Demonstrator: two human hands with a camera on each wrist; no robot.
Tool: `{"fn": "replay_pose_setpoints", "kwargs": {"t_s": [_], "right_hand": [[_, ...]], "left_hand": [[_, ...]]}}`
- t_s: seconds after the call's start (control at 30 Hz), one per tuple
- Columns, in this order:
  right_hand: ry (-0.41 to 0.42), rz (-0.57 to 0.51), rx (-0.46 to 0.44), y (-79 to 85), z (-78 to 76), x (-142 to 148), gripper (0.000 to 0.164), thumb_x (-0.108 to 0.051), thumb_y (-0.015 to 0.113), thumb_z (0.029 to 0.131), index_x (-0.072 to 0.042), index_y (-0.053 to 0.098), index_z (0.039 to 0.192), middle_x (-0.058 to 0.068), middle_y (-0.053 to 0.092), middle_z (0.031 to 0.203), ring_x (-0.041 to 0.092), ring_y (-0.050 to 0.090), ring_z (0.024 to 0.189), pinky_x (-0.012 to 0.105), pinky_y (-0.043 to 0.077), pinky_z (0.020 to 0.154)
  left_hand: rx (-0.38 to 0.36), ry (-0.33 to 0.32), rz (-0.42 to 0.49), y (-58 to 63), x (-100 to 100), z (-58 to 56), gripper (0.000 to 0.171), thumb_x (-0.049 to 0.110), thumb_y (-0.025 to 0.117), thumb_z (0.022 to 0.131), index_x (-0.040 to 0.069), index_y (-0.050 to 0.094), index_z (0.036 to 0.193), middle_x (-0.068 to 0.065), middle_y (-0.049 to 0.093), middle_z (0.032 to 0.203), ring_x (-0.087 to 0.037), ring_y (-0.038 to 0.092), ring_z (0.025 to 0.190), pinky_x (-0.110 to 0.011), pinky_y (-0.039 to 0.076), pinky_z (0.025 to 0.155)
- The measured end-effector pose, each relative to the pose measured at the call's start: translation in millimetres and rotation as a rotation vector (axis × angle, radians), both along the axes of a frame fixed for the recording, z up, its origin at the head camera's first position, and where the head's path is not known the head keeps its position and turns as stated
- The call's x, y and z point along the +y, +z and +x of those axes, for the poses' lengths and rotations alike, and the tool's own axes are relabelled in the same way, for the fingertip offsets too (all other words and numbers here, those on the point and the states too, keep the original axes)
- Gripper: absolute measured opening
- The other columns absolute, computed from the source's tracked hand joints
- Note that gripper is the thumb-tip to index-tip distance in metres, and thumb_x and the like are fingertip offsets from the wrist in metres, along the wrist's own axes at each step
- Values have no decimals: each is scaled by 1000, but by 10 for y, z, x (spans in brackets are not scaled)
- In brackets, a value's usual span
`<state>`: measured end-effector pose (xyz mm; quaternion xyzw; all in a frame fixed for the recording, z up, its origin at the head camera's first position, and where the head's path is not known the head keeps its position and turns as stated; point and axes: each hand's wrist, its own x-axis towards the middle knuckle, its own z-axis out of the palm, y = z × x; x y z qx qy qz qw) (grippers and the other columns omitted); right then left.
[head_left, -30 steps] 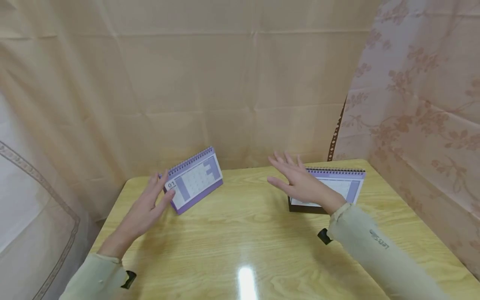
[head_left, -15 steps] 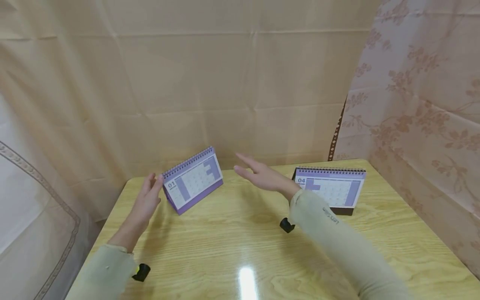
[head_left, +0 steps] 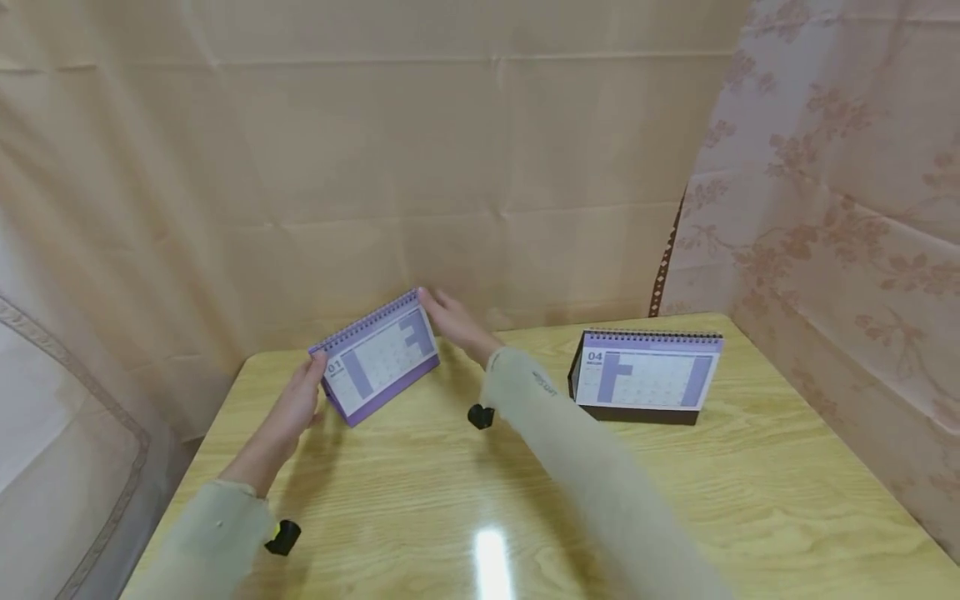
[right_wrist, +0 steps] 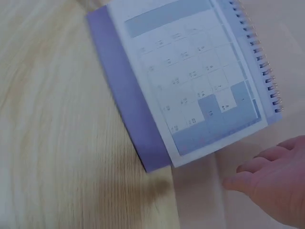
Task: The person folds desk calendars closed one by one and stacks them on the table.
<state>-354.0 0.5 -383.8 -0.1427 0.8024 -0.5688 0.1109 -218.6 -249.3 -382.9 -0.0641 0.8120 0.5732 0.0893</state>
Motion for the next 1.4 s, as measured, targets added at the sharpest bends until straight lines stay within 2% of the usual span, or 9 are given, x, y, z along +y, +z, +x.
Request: {"fn": "replay_pose_setpoints", "kwargs": {"t_s": [0.1, 0.17, 0.37, 0.53, 0.67, 0.87, 1.1, 1.3, 1.4], "right_hand": [[-31, -74, -29, 2, -85, -119, 79, -66, 37, 102, -11, 32, 159, 9, 32, 163, 29, 28, 150, 46, 22, 121], [-45, -82, -38, 9, -102, -177, 75, -63, 38, 103, -11, 38, 157, 9, 39, 159, 29, 34, 147, 45, 27, 119], [-70, -14, -29, 52, -87, -341, 78, -66, 36, 103, -6, 44, 152, 13, 44, 155, 32, 38, 144, 45, 29, 118], [-101, 66, -20, 110, -63, -425, 81, -70, 34, 100, -7, 50, 149, 13, 50, 151, 32, 44, 140, 45, 33, 116], [-109, 96, -51, 145, -85, -439, 83, -72, 35, 99, -8, 51, 148, 14, 51, 150, 32, 47, 138, 46, 36, 114], [-124, 112, -72, 120, -164, -469, 81, -70, 40, 99, -6, 54, 145, 14, 55, 147, 31, 50, 135, 43, 38, 113], [-141, 36, -164, 102, -210, -510, 83, -73, 46, 95, -7, 56, 144, 13, 55, 147, 30, 49, 136, 44, 37, 113], [-150, 63, -125, 113, -256, -482, 79, -65, 57, 95, 0, 58, 139, 17, 58, 142, 31, 53, 132, 41, 41, 110], [-171, 66, -131, 125, -266, -437, 75, -62, 58, 96, 0, 59, 139, 17, 58, 142, 31, 53, 132, 41, 41, 110]], "left_hand": [[-20, -32, -18, 12, -10, -22, 92, 71, 11, 100, 3, -2, 161, -25, -8, 166, -56, 1, 147, -70, 24, 111], [-31, -49, -20, 10, -20, -26, 93, 73, 9, 99, 5, 2, 162, -24, -10, 166, -56, 0, 147, -71, 25, 111], [-62, -84, -91, 26, -84, -51, 97, 77, 5, 95, 7, 4, 163, -24, -9, 166, -50, -4, 150, -74, 26, 107], [-110, -92, -135, 77, -139, -81, 100, 79, 3, 94, 6, 3, 162, -26, -10, 165, -54, -4, 148, -75, 28, 106], [-143, -95, -139, 126, -154, -86, 102, 80, 2, 92, 7, -1, 162, -29, -13, 163, -59, -2, 146, -76, 27, 105], [-204, -89, -112, 141, -189, -90, 105, 84, 2, 88, 9, -10, 161, -33, -16, 160, -64, -1, 142, -75, 24, 107], [-263, -65, -104, 142, -247, -117, 110, 85, 1, 87, 3, -10, 159, -41, -7, 158, -64, 7, 142, -75, 27, 106], [-269, -63, -72, 189, -226, -164, 119, 87, 5, 86, -8, -8, 156, -41, -5, 158, -63, 9, 142, -76, 24, 106], [-270, -60, -57, 212, -166, -187, 119, 86, 9, 88, -10, -6, 156, -40, -3, 159, -62, 10, 143, -77, 24, 106]]}}
